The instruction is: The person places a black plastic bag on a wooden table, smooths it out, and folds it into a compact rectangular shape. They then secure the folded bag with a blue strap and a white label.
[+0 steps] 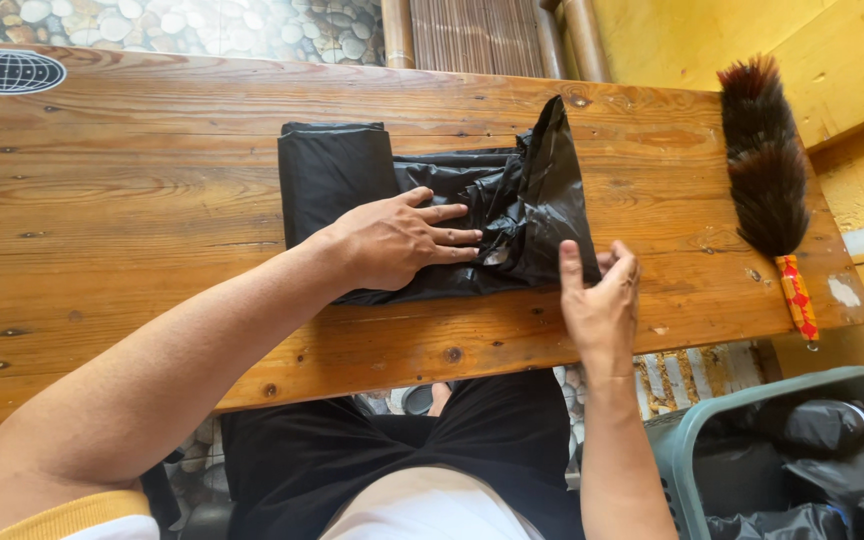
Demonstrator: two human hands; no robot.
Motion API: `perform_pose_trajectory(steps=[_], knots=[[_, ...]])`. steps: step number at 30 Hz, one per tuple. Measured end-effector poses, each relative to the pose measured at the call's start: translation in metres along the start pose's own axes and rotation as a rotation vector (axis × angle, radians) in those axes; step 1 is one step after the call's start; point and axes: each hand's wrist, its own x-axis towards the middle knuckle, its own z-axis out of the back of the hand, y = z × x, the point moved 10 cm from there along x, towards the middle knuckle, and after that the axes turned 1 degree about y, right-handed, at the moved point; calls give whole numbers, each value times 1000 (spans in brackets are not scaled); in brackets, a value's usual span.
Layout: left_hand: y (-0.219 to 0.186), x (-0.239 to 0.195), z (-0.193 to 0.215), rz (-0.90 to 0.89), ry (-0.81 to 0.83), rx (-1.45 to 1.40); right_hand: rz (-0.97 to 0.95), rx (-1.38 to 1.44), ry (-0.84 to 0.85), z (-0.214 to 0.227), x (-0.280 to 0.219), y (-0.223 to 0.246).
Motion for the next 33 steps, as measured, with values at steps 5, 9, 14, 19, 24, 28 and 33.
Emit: perform_pose_trajectory(steps=[5,9,14,19,24,28,33], knots=[[0,0,1,-7,-48,-11,-195,131,68,-12,8,-29],[2,0,-4,-10,-79,5,-369,878,-133,-33,-5,-4],[2,3,-4,-28,-144,24,-315,888,-142,-59,-15,18],[0,-3,0,-4,-142,-48,-200,487,-174,-58,-18,41],[10,-6,9,9,-191,-178,109,174,-319,-40,-36,78],[22,-12,14,83,-274,-285,440,135,-274,-29,-55,136],[32,-23,18,122,-461,-230,601,35,-223,-36,-66,147]])
